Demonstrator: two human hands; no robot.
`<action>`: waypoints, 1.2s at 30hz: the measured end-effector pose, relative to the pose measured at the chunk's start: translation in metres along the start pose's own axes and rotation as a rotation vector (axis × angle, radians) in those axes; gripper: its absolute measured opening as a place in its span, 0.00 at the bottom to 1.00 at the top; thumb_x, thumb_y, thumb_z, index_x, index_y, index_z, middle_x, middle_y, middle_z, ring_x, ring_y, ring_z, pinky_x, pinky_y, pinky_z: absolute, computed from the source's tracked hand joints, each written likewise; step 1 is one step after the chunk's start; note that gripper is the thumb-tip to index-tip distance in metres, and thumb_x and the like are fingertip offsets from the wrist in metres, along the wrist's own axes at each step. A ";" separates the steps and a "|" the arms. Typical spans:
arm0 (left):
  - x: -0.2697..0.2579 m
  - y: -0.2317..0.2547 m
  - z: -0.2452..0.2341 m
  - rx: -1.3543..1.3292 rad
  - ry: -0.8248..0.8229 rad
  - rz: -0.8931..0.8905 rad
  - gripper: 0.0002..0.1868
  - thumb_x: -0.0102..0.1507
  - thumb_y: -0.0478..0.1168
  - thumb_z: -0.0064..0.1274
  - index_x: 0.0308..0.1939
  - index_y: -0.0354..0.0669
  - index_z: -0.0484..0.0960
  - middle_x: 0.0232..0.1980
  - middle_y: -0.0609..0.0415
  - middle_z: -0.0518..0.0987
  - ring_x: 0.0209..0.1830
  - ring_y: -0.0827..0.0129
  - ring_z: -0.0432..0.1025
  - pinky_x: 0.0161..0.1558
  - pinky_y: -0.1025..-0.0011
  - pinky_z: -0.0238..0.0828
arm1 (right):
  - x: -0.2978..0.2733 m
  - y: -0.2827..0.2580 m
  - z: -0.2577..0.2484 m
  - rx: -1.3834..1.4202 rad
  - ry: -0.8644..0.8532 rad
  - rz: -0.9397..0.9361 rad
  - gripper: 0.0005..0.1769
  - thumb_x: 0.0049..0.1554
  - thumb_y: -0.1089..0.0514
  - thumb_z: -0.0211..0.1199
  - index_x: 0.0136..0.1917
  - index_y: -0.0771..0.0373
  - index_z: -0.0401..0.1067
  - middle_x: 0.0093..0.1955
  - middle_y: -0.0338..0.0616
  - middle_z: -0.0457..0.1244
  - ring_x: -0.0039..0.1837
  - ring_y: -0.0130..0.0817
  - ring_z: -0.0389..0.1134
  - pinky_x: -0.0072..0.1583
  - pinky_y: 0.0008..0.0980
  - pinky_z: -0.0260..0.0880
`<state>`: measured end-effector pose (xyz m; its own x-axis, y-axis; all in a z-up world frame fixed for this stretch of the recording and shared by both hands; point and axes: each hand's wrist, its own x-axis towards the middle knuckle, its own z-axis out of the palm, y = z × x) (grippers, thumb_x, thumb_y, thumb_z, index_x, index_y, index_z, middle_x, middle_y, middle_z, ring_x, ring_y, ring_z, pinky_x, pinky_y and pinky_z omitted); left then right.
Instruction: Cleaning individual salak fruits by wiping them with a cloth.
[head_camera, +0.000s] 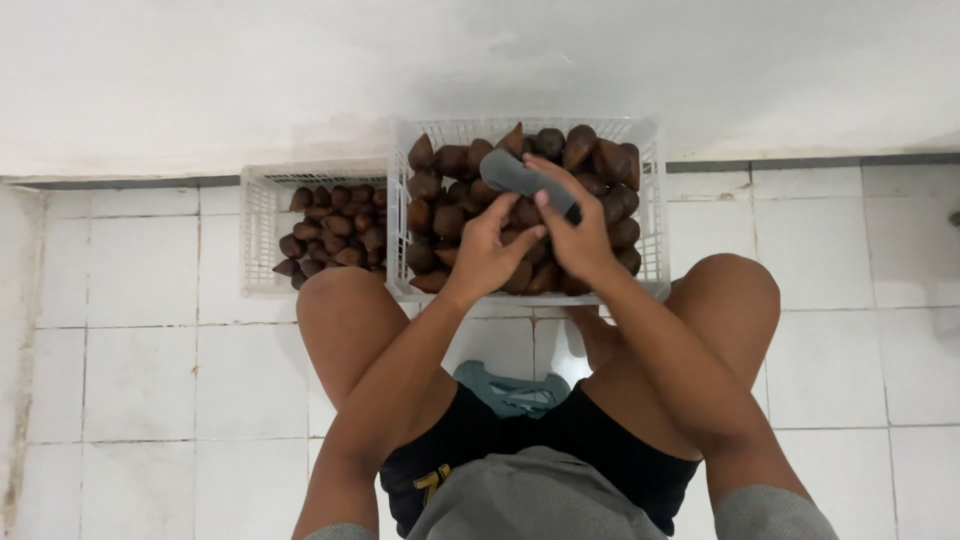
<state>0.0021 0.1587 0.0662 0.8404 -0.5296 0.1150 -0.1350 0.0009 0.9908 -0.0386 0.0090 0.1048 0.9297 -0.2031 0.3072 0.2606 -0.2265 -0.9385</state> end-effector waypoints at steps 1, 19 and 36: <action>0.001 0.004 -0.003 0.005 0.003 0.005 0.21 0.66 0.37 0.62 0.63 0.41 0.78 0.57 0.44 0.83 0.62 0.58 0.75 0.64 0.54 0.70 | 0.004 0.014 -0.006 0.004 -0.001 -0.007 0.20 0.70 0.57 0.52 0.70 0.68 0.68 0.74 0.57 0.60 0.77 0.54 0.58 0.75 0.57 0.55; 0.006 -0.003 0.000 -0.265 0.104 -0.020 0.19 0.70 0.35 0.56 0.65 0.42 0.78 0.60 0.48 0.80 0.60 0.65 0.74 0.61 0.59 0.76 | -0.003 -0.009 0.016 -0.170 0.076 -0.411 0.24 0.67 0.69 0.53 0.76 0.72 0.61 0.78 0.63 0.52 0.79 0.61 0.52 0.75 0.67 0.51; 0.010 0.001 0.000 -0.323 -0.002 -0.110 0.30 0.63 0.24 0.55 0.70 0.38 0.69 0.61 0.44 0.75 0.61 0.58 0.71 0.67 0.51 0.70 | -0.005 -0.013 -0.006 -0.393 -0.044 -0.517 0.25 0.64 0.58 0.63 0.71 0.72 0.67 0.74 0.63 0.58 0.74 0.64 0.59 0.73 0.66 0.56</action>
<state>0.0098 0.1534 0.0682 0.8396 -0.5431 0.0068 0.1298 0.2127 0.9685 -0.0484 0.0070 0.1169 0.7221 0.0629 0.6889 0.5702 -0.6179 -0.5413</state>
